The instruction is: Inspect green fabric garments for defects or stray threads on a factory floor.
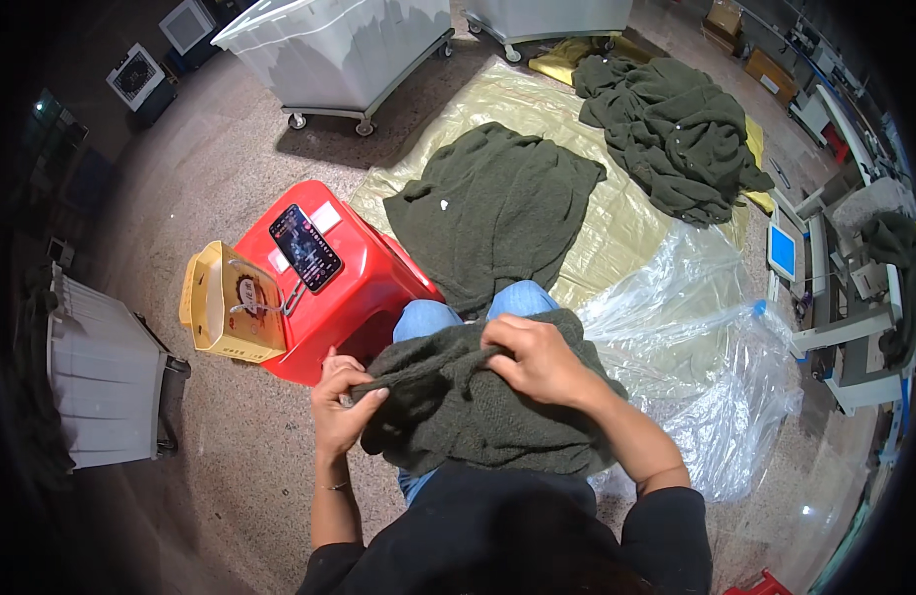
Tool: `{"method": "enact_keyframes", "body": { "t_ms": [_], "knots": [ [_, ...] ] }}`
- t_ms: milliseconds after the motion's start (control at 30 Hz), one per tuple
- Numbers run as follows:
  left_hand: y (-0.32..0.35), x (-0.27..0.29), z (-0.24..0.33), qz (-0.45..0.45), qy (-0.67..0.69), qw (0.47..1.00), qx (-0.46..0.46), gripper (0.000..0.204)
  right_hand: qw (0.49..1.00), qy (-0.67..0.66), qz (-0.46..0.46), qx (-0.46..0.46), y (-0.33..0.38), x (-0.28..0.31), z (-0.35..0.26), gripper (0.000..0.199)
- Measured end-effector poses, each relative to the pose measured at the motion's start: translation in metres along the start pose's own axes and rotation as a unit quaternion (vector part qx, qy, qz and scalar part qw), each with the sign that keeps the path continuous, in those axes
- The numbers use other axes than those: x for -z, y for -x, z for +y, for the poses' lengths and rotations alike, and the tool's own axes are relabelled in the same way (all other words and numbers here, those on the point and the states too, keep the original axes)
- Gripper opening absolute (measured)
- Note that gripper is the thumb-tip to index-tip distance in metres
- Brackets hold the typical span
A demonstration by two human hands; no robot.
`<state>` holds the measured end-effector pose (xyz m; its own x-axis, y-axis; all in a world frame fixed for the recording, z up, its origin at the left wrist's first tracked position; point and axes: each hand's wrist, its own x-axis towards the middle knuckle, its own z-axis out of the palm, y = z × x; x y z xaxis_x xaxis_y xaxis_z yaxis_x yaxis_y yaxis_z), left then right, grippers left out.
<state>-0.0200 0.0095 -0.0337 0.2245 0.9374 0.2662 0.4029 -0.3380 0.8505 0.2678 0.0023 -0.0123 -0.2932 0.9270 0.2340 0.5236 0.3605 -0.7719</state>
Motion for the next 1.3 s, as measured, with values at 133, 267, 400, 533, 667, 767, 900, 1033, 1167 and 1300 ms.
{"method": "enact_keyframes", "body": {
  "t_ms": [133, 267, 400, 533, 667, 767, 900, 1033, 1167, 1300],
  "knots": [
    [-0.005, 0.023, 0.005, -0.047, 0.129, 0.991, -0.007, 0.019, 0.960, -0.255, 0.041, -0.111, 0.001, 0.018, 0.008, 0.022],
    [-0.008, -0.016, 0.026, -0.018, 0.189, 0.976, 0.111, 0.019, 0.993, -0.119, 0.018, 0.003, -0.019, 0.024, -0.019, 0.037],
    [-0.016, -0.037, 0.044, -0.045, 0.119, 0.992, -0.021, 0.023, 0.979, -0.109, -0.157, 0.071, -0.029, -0.007, -0.033, 0.022],
    [-0.028, 0.003, 0.036, -0.049, -0.175, 0.981, -0.075, 0.028, 0.971, -0.231, -0.048, 0.040, -0.026, 0.009, -0.025, 0.013],
    [-0.011, 0.050, 0.085, 0.085, -0.323, 0.926, -0.176, 0.022, 0.957, -0.267, -0.113, -0.016, -0.011, 0.023, -0.030, 0.017],
    [0.002, 0.062, 0.099, 0.033, -0.239, 0.960, -0.143, 0.027, 0.945, -0.283, -0.154, -0.061, -0.007, 0.017, -0.033, 0.017],
    [-0.004, 0.030, 0.036, -0.230, -0.128, 0.965, -0.018, 0.052, 0.919, -0.336, -0.176, -0.110, -0.011, -0.006, -0.018, 0.017],
    [-0.024, -0.022, 0.030, -0.201, -0.020, 0.976, -0.078, 0.059, 0.912, -0.358, -0.151, -0.130, -0.011, -0.014, -0.010, 0.018],
    [-0.022, -0.047, 0.029, -0.152, 0.231, 0.958, 0.077, 0.030, 0.940, -0.300, -0.113, -0.115, -0.008, -0.010, -0.008, 0.019],
    [-0.018, -0.059, 0.031, -0.119, 0.311, 0.925, 0.185, 0.013, 0.985, -0.167, -0.035, -0.003, -0.009, -0.008, -0.009, 0.018]
  ]
}}
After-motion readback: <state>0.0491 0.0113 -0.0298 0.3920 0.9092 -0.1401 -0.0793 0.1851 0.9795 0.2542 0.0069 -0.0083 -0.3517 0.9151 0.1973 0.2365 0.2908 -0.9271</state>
